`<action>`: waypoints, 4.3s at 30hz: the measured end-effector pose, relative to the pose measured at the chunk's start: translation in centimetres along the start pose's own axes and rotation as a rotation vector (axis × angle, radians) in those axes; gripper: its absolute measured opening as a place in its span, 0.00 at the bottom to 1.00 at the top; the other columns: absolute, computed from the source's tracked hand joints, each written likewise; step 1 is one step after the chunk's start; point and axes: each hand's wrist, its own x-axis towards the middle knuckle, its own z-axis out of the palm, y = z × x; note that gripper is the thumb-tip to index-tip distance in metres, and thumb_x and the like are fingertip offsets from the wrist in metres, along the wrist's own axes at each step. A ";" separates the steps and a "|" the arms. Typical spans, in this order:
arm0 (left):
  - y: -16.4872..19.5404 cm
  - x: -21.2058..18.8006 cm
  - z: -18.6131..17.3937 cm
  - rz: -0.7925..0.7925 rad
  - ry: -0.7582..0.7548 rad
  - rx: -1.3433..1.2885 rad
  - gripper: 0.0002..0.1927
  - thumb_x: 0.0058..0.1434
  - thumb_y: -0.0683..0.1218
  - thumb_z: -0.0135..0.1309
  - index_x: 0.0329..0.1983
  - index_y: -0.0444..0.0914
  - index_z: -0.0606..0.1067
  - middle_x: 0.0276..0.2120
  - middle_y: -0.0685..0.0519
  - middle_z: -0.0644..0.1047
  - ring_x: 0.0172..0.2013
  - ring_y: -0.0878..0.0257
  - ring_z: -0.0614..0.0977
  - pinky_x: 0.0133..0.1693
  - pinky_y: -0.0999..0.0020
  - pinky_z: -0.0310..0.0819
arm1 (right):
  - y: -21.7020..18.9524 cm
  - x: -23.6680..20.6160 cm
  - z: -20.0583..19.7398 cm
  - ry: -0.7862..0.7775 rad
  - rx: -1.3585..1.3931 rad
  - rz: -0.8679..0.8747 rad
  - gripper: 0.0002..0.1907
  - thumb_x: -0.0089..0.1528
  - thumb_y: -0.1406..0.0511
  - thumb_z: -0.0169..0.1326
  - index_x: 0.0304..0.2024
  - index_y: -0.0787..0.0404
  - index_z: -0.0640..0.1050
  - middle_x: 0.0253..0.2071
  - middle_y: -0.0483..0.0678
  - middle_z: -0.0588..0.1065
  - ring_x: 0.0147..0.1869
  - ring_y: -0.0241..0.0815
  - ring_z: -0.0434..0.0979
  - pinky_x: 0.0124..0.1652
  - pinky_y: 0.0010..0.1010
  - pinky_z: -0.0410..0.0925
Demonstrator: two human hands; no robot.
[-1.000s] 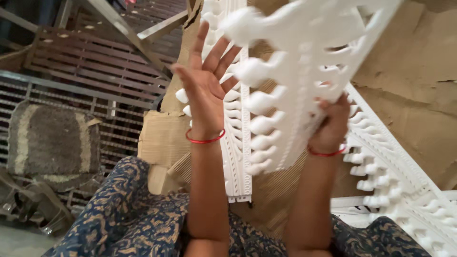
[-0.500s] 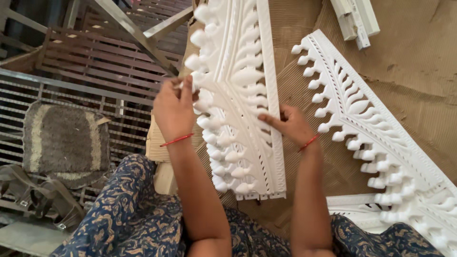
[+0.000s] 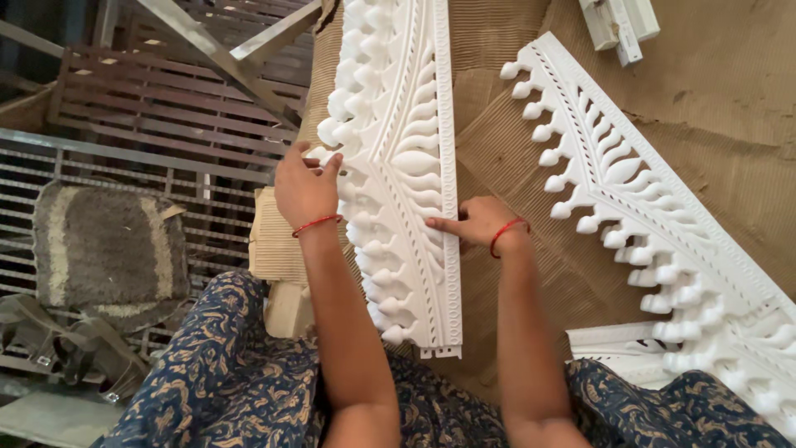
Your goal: The person picks up white decorative mouldings from a pile, turns them over to inspect both sides, and places them into a separate stack on a cardboard-covered surface. The person handles the mouldings one at a time, repeating the pick, inspect, and place cycle.
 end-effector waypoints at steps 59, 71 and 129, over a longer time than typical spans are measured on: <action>-7.6 2.1 7.5 -0.028 -0.242 -1.423 0.17 0.73 0.51 0.50 0.57 0.35 0.72 0.65 0.47 0.71 0.63 0.56 0.73 0.64 0.58 0.69 | 8.8 -8.2 -19.8 0.620 0.405 -0.631 0.20 0.69 0.55 0.58 0.56 0.61 0.74 0.47 0.39 0.78 0.47 0.30 0.80 0.45 0.25 0.74; -7.9 2.0 8.0 -0.069 -0.188 -1.567 0.11 0.73 0.48 0.51 0.53 0.37 0.75 0.49 0.53 0.78 0.51 0.62 0.79 0.54 0.64 0.75 | -2.0 8.3 -5.1 0.419 1.236 -0.880 0.19 0.70 0.66 0.60 0.61 0.60 0.71 0.49 0.41 0.78 0.48 0.30 0.78 0.48 0.24 0.75; 13.9 -9.8 9.5 0.573 -0.146 -0.584 0.22 0.59 0.39 0.61 0.57 0.35 0.72 0.55 0.44 0.76 0.60 0.47 0.76 0.65 0.54 0.66 | 22.4 -12.1 -24.5 0.274 -0.865 -0.030 0.43 0.58 0.38 0.53 0.68 0.53 0.67 0.63 0.56 0.72 0.66 0.56 0.73 0.62 0.44 0.67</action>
